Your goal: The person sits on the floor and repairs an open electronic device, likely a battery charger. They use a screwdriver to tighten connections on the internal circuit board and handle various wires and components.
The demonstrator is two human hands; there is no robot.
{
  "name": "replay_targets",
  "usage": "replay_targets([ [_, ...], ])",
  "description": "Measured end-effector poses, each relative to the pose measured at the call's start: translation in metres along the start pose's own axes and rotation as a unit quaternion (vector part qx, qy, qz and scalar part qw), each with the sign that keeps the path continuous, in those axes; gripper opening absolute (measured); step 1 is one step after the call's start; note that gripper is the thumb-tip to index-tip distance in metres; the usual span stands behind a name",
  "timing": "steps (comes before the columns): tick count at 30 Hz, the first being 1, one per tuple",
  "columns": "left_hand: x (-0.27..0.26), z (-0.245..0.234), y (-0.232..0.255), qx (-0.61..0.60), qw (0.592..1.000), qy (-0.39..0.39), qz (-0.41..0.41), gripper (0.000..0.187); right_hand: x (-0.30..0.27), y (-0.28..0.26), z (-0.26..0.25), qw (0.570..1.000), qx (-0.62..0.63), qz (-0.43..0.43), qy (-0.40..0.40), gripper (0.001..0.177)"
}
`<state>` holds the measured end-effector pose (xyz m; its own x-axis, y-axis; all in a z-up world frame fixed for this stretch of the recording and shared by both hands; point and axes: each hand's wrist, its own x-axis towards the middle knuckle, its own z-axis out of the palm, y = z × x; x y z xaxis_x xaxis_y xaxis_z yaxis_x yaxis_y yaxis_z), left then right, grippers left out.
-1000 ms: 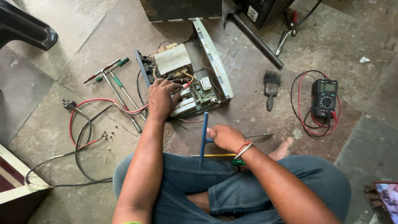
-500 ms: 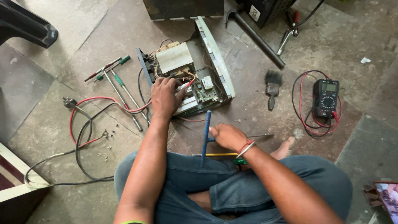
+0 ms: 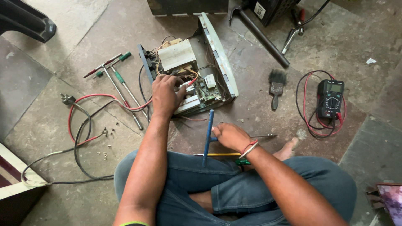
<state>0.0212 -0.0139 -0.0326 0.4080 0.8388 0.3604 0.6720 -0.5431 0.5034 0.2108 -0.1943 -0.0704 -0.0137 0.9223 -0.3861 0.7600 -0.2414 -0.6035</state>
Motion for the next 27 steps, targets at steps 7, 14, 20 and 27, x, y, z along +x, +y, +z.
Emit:
replay_targets([
  [7, 0.008, 0.007, -0.013, -0.297, 0.932, 0.119, -0.167, 0.016, -0.003, -0.008, -0.007, 1.000, -0.004, 0.018, -0.012, 0.048],
  [14, 0.007, 0.017, -0.041, -0.649, 0.701, 0.013, -0.295, 0.016, 0.000, -0.003, -0.002, 1.000, -0.005, 0.022, -0.012, 0.049],
  [20, 0.000, -0.004, -0.001, -0.022, 0.996, 0.003, -0.082, 0.029, 0.001, 0.000, 0.000, 1.000, 0.006, 0.017, 0.000, 0.049],
  [27, -0.010, 0.013, -0.006, 0.072, 0.997, -0.008, -0.021, 0.026, -0.002, -0.004, -0.002, 0.999, 0.008, 0.031, 0.001, 0.050],
])
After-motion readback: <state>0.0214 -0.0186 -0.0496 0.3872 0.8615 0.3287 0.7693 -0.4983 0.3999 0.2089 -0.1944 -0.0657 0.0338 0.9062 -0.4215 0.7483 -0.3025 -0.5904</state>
